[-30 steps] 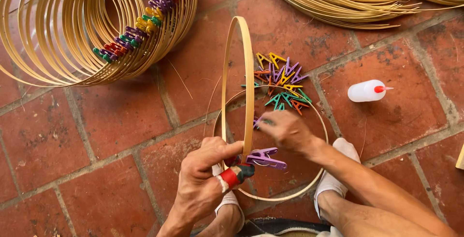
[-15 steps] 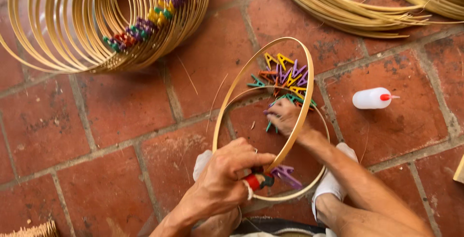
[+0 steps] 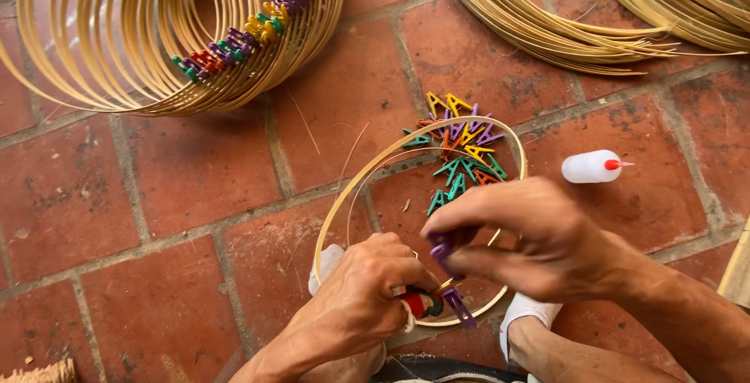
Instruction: The person sits on a tiled floor and assembles a basket by applying glue to thin bamboo strips and securing them with colorful plastic clips. They repeatedly pick up strips, apply glue, attach clips, and place the assembled sections into a growing basket structure.
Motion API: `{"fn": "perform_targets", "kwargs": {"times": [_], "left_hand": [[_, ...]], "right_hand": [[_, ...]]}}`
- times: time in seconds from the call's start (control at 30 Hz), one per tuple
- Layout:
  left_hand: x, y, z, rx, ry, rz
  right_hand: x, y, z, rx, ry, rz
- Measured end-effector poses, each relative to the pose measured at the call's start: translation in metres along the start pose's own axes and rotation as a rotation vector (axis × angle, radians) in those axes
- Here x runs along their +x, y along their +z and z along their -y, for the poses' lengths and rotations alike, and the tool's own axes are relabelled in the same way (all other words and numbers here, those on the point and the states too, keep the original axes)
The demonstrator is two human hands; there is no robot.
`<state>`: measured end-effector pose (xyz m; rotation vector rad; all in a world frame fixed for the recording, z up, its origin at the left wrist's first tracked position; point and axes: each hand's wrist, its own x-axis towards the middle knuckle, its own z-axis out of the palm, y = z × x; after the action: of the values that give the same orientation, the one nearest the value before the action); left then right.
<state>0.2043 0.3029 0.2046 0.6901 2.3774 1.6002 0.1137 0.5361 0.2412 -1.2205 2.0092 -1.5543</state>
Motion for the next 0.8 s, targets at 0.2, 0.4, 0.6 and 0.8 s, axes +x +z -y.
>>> {"fn": "perform_targets", "kwargs": {"times": [0.2, 0.4, 0.6, 0.8], "left_hand": [[-0.010, -0.010, 0.000, 0.026, -0.095, -0.042], [-0.017, -0.015, 0.005, -0.083, -0.107, -0.117], [-0.015, -0.033, -0.008, 0.051, -0.190, -0.144], [-0.052, -0.095, -0.035, 0.272, 0.044, -0.369]], "right_hand": [[0.028, 0.025, -0.002, 0.025, 0.062, 0.154], [0.018, 0.020, -0.013, -0.251, 0.014, 0.181], [0.030, 0.017, -0.009, -0.388, -0.016, 0.132], [0.021, 0.004, -0.002, -0.609, -0.067, -0.289]]}}
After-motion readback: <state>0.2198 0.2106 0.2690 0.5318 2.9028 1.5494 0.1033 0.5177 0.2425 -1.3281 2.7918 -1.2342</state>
